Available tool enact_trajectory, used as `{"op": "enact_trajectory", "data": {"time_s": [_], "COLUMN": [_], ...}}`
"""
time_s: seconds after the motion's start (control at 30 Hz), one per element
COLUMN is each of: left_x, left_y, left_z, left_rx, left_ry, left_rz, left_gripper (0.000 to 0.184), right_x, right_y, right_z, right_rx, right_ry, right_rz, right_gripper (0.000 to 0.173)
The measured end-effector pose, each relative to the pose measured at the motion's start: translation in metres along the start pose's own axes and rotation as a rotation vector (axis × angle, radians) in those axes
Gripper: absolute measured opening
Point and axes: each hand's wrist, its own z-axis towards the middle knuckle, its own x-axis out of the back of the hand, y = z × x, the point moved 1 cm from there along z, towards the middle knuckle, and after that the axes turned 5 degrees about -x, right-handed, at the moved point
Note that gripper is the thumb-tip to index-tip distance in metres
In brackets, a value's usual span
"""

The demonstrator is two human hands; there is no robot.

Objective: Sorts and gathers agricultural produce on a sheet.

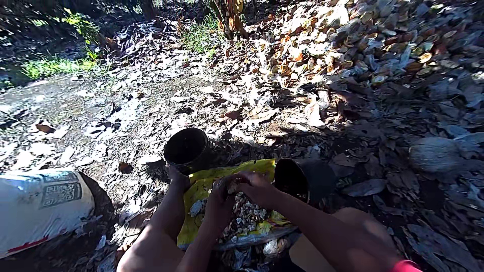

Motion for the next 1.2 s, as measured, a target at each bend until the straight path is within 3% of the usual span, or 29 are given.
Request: {"op": "enact_trajectory", "data": {"time_s": [0.1, 0.23, 0.73, 1.0, 1.2], "left_x": [0.003, 0.005, -0.004, -0.009, 0.005], "left_y": [0.012, 0.014, 0.014, 0.021, 0.020], "left_z": [0.001, 0.003, 0.001, 0.001, 0.011], "left_rx": [0.060, 0.082, 0.174, 0.185, 0.275], "left_ry": [-0.050, -0.073, -0.013, 0.020, 0.164], "left_rz": [-0.073, 0.009, -0.070, -0.085, -0.323], "left_gripper": [0.051, 0.044, 0.048, 0.047, 0.040], "right_x": [0.001, 0.003, 0.000, 0.003, 0.000], "right_y": [0.000, -0.006, -0.012, -0.006, -0.011], "right_z": [-0.001, 0.000, 0.001, 0.002, 0.006], "right_rx": [0.015, 0.012, -0.008, 0.008, 0.117], "right_ry": [0.043, 0.083, 0.059, 0.111, 0.082], "right_rz": [-0.061, -0.219, -0.540, -0.312, -0.213], "right_gripper": [0.038, 0.036, 0.034, 0.029, 0.048]}}
